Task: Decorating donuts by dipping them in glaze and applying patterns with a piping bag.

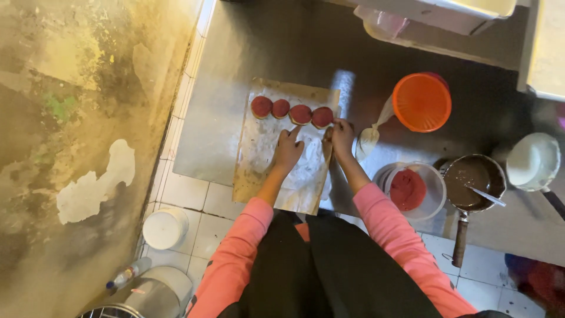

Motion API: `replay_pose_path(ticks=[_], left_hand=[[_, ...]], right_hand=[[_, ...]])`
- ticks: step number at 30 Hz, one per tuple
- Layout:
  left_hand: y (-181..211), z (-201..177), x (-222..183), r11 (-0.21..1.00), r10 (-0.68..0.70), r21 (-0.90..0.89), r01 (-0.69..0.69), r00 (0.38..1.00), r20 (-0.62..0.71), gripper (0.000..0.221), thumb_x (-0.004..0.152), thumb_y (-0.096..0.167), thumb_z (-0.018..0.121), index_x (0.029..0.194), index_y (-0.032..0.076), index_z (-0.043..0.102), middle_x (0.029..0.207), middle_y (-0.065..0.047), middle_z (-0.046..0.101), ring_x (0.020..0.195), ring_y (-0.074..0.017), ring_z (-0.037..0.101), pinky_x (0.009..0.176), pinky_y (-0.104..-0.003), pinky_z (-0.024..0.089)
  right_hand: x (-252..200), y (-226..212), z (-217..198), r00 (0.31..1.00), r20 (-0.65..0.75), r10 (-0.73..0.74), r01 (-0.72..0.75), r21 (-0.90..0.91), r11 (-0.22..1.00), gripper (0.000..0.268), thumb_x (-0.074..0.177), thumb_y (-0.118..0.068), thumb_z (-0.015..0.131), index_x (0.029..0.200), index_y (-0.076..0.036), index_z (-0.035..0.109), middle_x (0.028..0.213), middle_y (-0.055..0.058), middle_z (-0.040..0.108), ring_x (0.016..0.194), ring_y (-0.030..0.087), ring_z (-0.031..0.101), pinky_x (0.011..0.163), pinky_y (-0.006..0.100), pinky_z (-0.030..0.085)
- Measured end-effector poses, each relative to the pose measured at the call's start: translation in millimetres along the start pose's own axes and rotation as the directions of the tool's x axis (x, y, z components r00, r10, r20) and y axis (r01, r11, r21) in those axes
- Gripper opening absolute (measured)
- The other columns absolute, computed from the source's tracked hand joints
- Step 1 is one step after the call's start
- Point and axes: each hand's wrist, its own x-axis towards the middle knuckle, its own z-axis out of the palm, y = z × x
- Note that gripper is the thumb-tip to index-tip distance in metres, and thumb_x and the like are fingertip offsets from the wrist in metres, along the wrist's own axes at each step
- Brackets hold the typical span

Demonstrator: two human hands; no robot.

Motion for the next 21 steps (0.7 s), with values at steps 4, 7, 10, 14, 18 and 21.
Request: replay_pose_path(ticks=[4, 7, 10, 14, 18, 21], left_hand=[[6.6, -2.8, -1.5, 0.998, 0.023, 0.050, -0.025, 0.999, 0.039, 0.060, 0.085, 0.012, 0.065, 0.143, 0.003, 0.055, 0.109, -0.024, 0.056, 0.102, -0.0428, 0.057, 0.090, -0.049, 0.050], [13.0, -2.9, -21.4, 0.959, 0.124, 0.242, -0.149, 0.986, 0.114, 0.054, 0.082, 0.018, 0.069, 0.134, 0.004, 0.060, 0.118, -0.020, 0.061, 0.113, -0.0404, 0.058, 0.099, -0.050, 0.047], [14.3, -3.6, -48.2, 0.937, 0.173, 0.271, -0.220, 0.967, 0.187, 0.053, 0.078, 0.020, 0.071, 0.128, 0.007, 0.062, 0.135, -0.020, 0.056, 0.125, -0.0414, 0.052, 0.104, -0.052, 0.043], [15.9, 3.1, -64.1, 0.937, 0.171, 0.272, -0.218, 0.968, 0.186, 0.051, 0.079, 0.019, 0.070, 0.128, 0.009, 0.062, 0.143, -0.019, 0.052, 0.131, -0.0406, 0.048, 0.108, -0.052, 0.040], [27.4, -4.0, -61.9, 0.932, 0.095, 0.324, -0.165, 0.970, 0.222, 0.050, 0.082, 0.023, 0.069, 0.130, 0.010, 0.060, 0.148, -0.017, 0.047, 0.135, -0.0377, 0.045, 0.109, -0.058, 0.036], [28.7, -1.8, -64.5, 0.933, 0.018, 0.346, -0.100, 0.972, 0.233, 0.050, 0.084, 0.025, 0.070, 0.132, 0.011, 0.059, 0.149, -0.014, 0.046, 0.138, -0.0347, 0.043, 0.111, -0.064, 0.030]], right_hand=[[-16.1, -36.5, -18.2, 0.976, 0.202, -0.087, 0.178, -0.494, 0.851, 0.030, 0.096, -0.011, 0.060, 0.125, -0.005, 0.064, 0.098, 0.010, 0.067, 0.077, 0.018, 0.066, 0.067, 0.032, 0.055], [-106.6, -167.6, -31.3, 0.673, 0.729, -0.125, 0.517, -0.343, 0.784, 0.031, 0.100, -0.020, 0.064, 0.128, -0.006, 0.063, 0.119, 0.010, 0.071, 0.107, 0.021, 0.068, 0.093, 0.037, 0.054], [-209.2, -433.8, -36.4, 0.294, 0.948, 0.123, 0.624, -0.288, 0.727, 0.034, 0.102, -0.028, 0.065, 0.129, -0.009, 0.068, 0.115, 0.009, 0.073, 0.103, 0.023, 0.071, 0.086, 0.037, 0.057], [-150.2, -575.0, -92.4, 0.347, 0.929, -0.128, 0.858, -0.260, 0.444, 0.023, 0.098, -0.023, 0.069, 0.115, -0.009, 0.071, 0.109, 0.006, 0.078, 0.101, 0.020, 0.076, 0.088, 0.034, 0.059], [50.1, -628.3, -188.8, 0.779, 0.461, -0.426, 0.516, -0.856, 0.017, 0.051, 0.104, -0.050, 0.068, 0.136, -0.010, 0.066, 0.124, 0.015, 0.071, 0.106, 0.029, 0.069, 0.088, 0.043, 0.055], [164.9, -651.5, -251.6, 0.846, 0.297, -0.443, 0.265, -0.955, -0.135, 0.077, 0.097, -0.067, 0.076, 0.138, -0.003, 0.062, 0.129, 0.027, 0.064, 0.114, 0.042, 0.062, 0.092, 0.052, 0.049]])
